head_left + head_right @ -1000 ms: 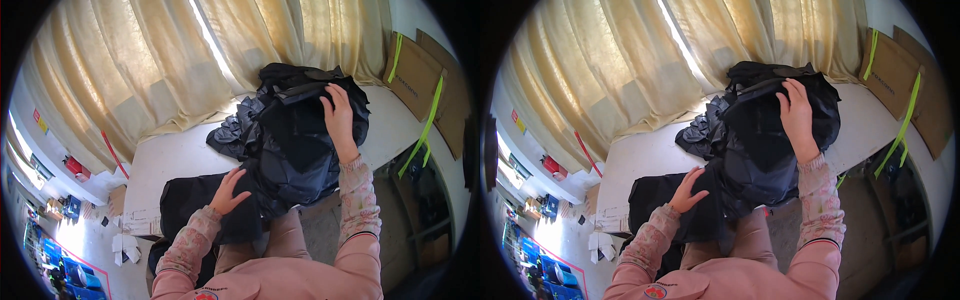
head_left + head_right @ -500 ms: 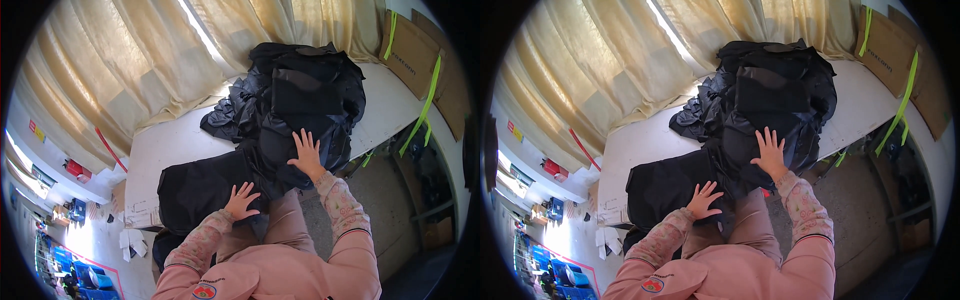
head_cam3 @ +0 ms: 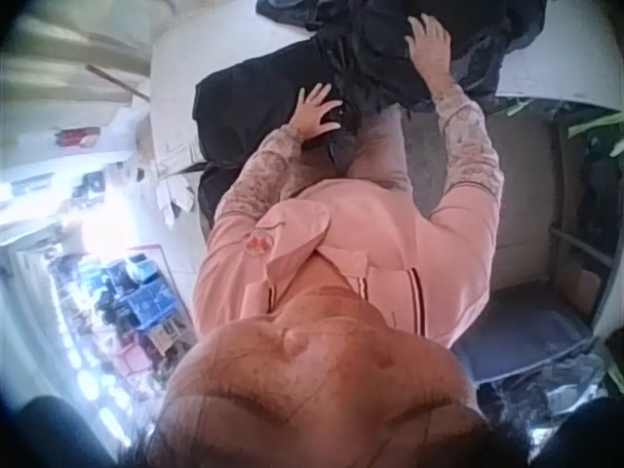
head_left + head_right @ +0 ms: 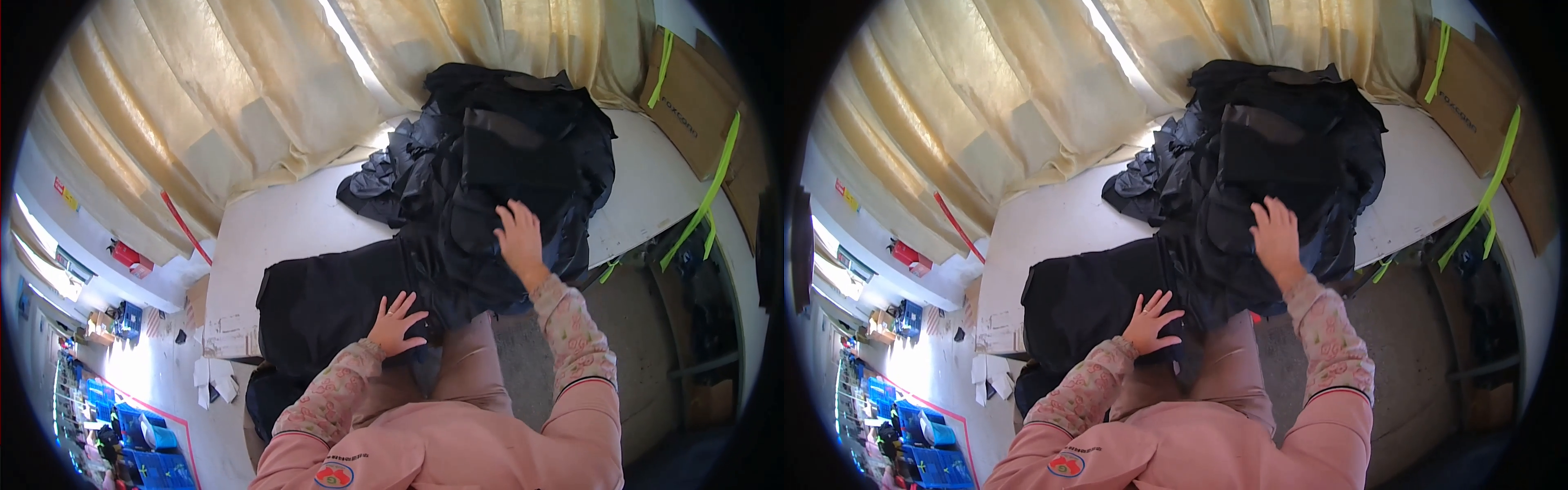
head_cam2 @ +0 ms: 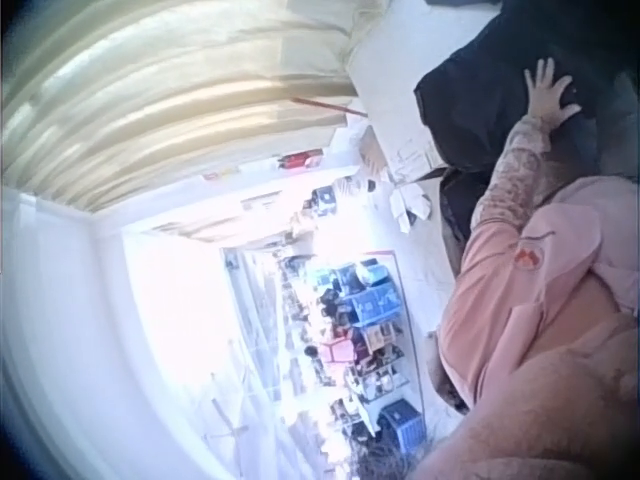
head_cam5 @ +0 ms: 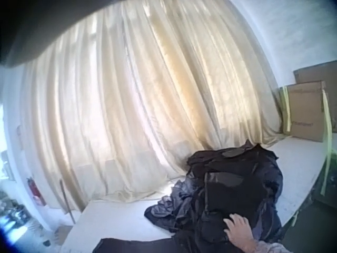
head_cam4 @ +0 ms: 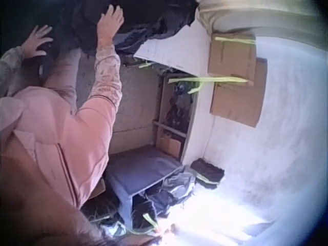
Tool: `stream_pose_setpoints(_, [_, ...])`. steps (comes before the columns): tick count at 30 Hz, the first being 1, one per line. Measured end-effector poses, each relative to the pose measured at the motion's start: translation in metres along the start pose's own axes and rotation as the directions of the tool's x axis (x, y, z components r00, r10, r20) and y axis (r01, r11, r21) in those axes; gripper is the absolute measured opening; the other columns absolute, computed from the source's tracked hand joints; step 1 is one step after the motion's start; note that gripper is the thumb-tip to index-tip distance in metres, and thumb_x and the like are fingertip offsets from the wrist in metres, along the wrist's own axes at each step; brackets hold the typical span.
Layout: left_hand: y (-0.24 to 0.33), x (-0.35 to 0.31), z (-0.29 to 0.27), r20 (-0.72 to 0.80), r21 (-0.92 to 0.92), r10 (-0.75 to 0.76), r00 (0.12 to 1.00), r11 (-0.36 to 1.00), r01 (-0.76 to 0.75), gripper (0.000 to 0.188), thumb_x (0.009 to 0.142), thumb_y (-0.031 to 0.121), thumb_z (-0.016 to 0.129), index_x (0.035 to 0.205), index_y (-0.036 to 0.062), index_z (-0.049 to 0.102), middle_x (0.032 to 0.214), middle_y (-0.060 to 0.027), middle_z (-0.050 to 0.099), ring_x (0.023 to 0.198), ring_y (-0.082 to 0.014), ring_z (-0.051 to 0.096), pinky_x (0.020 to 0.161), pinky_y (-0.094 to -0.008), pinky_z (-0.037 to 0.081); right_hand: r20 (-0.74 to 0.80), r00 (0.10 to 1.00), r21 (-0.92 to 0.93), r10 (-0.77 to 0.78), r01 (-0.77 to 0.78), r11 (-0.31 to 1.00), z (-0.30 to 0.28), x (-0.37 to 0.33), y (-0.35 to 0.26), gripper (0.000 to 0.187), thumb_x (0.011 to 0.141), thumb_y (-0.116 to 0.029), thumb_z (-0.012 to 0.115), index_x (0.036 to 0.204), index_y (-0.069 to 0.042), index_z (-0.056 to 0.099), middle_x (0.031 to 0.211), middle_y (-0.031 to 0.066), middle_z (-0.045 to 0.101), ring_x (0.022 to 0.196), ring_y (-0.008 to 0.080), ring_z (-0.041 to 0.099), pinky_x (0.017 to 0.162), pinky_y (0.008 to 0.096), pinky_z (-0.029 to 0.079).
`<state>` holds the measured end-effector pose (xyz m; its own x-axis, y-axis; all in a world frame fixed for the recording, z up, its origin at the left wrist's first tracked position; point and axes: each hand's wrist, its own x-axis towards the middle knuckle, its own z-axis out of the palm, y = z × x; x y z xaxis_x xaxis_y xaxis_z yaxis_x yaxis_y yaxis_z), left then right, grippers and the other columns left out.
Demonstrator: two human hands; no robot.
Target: Inspecting and sorting black fabric parts for manufacturing.
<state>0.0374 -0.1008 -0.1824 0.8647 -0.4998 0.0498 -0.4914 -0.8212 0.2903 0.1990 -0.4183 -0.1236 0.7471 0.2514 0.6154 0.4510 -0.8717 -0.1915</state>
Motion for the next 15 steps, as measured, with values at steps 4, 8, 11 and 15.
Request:
stream_pose_setpoints(4, [-0.001,0.004,-0.005,-0.015,0.005,0.016,1.0,1.0,-0.015,0.059,0.08,0.051,0.065,0.129,0.0213,0.055,0.153,-0.0138,0.025,0.143,-0.0349,0.017,0.109,-0.0642,0.01,0.115,0.993,0.166,-0.009,-0.01,0.986,0.013,-0.057,-0.043,0.058,0.079,-0.028,0.069,0.129,-0.008,0.048,0.135,0.0183,0.043,0.129,0.0358,0.038,0.108,0.0489,0.028])
stream_pose_setpoints(8, [-0.002,0.005,-0.006,-0.026,0.014,0.002,1.0,1.0,-0.002,0.059,0.08,0.053,0.064,0.129,0.0213,0.056,0.152,-0.0139,0.026,0.143,-0.0344,0.017,0.11,-0.0633,0.011,0.167,0.979,0.302,-0.116,0.061,0.951,0.017,-0.093,-0.074,0.059,0.08,-0.033,0.069,0.13,-0.009,0.049,0.139,0.0173,0.041,0.133,0.0358,0.034,0.111,0.0518,0.024])
stream_pose_setpoints(11, [-0.001,0.004,-0.005,-0.043,0.015,0.008,0.999,1.0,-0.008,0.058,0.08,0.054,0.064,0.128,0.021,0.056,0.152,-0.0137,0.026,0.143,-0.0333,0.018,0.11,-0.0623,0.011,0.38,0.898,0.196,-0.223,0.158,0.968,0.022,-0.116,-0.084,0.054,0.075,-0.033,0.072,0.122,-0.013,0.057,0.135,0.011,0.047,0.132,0.0334,0.036,0.111,0.0598,0.017])
stream_pose_setpoints(15, [0.002,0.003,-0.005,-0.036,0.01,-0.001,0.999,1.0,0.001,0.065,0.081,0.055,0.062,0.135,0.0202,0.049,0.152,-0.0125,0.027,0.143,-0.032,0.019,0.111,-0.0602,0.01,0.348,0.92,0.217,-0.181,0.108,0.97,0.027,-0.115,-0.081,0.034,0.074,-0.027,0.071,0.104,-0.012,0.065,0.115,0.0062,0.059,0.124,0.0284,0.044,0.11,0.0593,0.018])
